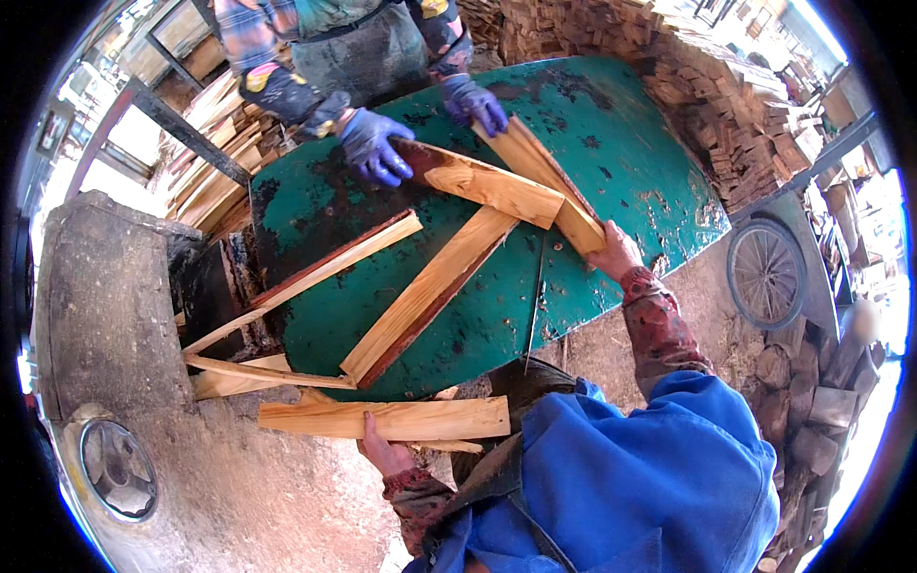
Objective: The person picks up split firewood pieces from a green workbench and stacks them into a metal cart. They repeatedly gather small bundles of wood and place them into the cart, working alongside another person who also handles wood on the bench.
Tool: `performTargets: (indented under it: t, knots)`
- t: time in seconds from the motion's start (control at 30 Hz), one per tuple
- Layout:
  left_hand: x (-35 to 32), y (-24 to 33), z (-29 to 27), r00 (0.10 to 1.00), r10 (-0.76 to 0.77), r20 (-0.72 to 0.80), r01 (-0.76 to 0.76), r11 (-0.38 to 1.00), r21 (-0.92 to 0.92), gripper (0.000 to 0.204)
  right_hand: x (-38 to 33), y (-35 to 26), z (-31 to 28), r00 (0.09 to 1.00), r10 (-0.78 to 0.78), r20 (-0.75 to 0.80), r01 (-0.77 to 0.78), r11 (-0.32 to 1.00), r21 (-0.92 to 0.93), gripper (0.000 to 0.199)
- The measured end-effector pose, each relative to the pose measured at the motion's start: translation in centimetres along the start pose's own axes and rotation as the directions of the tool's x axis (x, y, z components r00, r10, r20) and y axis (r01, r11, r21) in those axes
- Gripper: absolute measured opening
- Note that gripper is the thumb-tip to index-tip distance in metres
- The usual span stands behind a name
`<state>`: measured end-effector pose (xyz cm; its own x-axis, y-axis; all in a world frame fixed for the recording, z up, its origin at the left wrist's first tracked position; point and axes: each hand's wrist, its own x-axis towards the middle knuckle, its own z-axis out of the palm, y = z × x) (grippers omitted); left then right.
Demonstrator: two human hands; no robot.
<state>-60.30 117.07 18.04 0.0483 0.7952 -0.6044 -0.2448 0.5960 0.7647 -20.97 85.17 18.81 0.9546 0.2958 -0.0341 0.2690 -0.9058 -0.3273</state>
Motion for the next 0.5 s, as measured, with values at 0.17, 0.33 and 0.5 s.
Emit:
performTargets:
  t: [0.17, 0.33, 0.5]
  knots:
    - [0.3, 0.7, 0.1, 0.981, -0.013, 0.193, 0.041, 0.989, -0.141, 0.036, -0.5, 0.5, -0.5, 0.95, 0.245, 0.196, -0.312, 0.68, 0.664, 0.048]
    - [0.9, 0.9, -1.2, 0.958, -0.017, 0.285, 0.05, 0.993, -0.108, 0.036, -5.8, 3.8, -3.4, 0.94, 0.339, 0.045, -0.257, 0.613, 0.747, 0.043]
    - [0.5, 1.0, -1.9, 0.958, -0.057, 0.28, 0.076, 0.996, -0.055, 0.044, -9.8, -2.5, -8.0, 0.96, 0.28, -0.018, -0.117, 0.459, 0.881, 0.039]
